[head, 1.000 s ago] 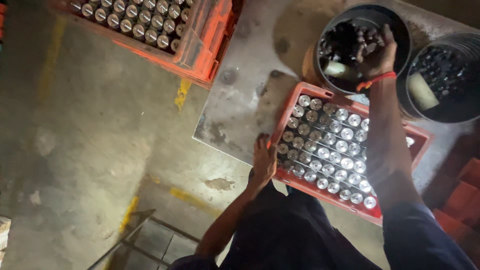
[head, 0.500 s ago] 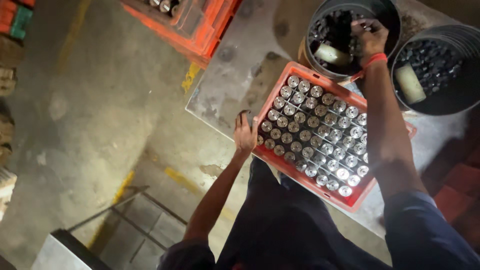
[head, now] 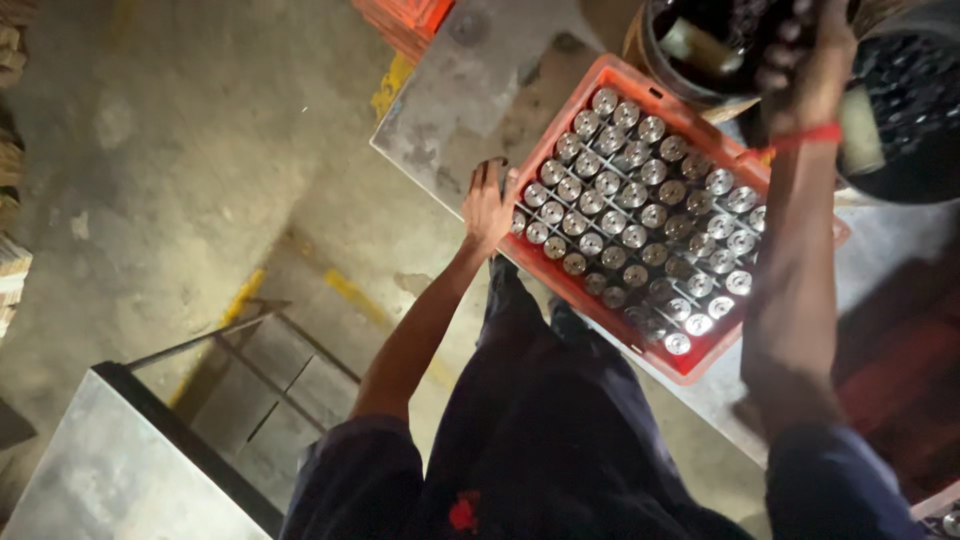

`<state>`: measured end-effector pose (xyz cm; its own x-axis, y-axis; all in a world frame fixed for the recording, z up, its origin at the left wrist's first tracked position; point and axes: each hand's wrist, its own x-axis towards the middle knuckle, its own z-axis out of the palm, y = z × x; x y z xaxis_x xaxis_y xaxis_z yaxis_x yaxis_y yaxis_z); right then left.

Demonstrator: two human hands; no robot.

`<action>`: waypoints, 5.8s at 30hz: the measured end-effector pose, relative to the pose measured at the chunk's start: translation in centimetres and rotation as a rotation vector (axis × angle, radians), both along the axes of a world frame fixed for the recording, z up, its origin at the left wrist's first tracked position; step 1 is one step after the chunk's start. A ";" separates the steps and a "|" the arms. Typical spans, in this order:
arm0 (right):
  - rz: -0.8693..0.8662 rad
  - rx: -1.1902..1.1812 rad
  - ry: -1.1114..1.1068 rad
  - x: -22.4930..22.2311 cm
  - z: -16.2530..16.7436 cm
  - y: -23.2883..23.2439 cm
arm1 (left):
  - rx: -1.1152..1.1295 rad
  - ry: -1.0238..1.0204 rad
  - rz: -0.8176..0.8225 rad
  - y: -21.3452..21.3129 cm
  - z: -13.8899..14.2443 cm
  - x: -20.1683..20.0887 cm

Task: The person repeatedly picks small metal cylindrical parts from a red crate and places them into two metal buckets. The person also occasionally rearranges the parts within the crate to keep them organized.

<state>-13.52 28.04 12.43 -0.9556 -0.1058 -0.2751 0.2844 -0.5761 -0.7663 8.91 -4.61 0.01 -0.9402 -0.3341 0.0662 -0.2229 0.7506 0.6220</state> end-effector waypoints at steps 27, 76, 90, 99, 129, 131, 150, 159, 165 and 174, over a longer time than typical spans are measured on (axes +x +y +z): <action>-0.176 1.171 0.495 26.7 -4.4 -20.0 | 2.185 -0.537 -0.063 5.8 -3.0 3.2; 0.090 1.452 0.660 28.6 -3.5 -18.2 | 2.610 -0.256 -0.097 1.3 -6.7 5.4; -0.008 0.938 0.189 30.6 -6.6 -15.1 | 2.449 -0.585 0.240 0.6 -3.5 4.9; 0.235 1.443 0.447 30.3 -11.1 -14.9 | 2.388 -0.313 0.015 -3.2 -1.8 4.9; 0.143 1.359 0.528 30.8 -2.8 -18.0 | 1.660 -0.347 0.061 4.8 -4.0 5.8; 0.029 0.939 0.132 30.9 -3.6 -17.4 | 1.665 -0.460 0.121 4.4 -3.5 5.3; 0.151 1.386 0.308 30.0 -12.1 -11.9 | 1.983 -0.426 -0.064 -1.6 0.7 4.6; 0.180 1.607 0.557 27.7 -10.5 -16.2 | 1.847 -0.505 0.002 -1.9 0.9 4.5; 0.311 1.481 0.267 27.1 -11.3 -15.7 | 1.868 -0.480 -0.033 -1.7 0.5 4.5; 0.020 0.654 0.053 31.6 -9.9 -13.6 | 1.374 -0.490 -0.183 2.9 3.5 4.7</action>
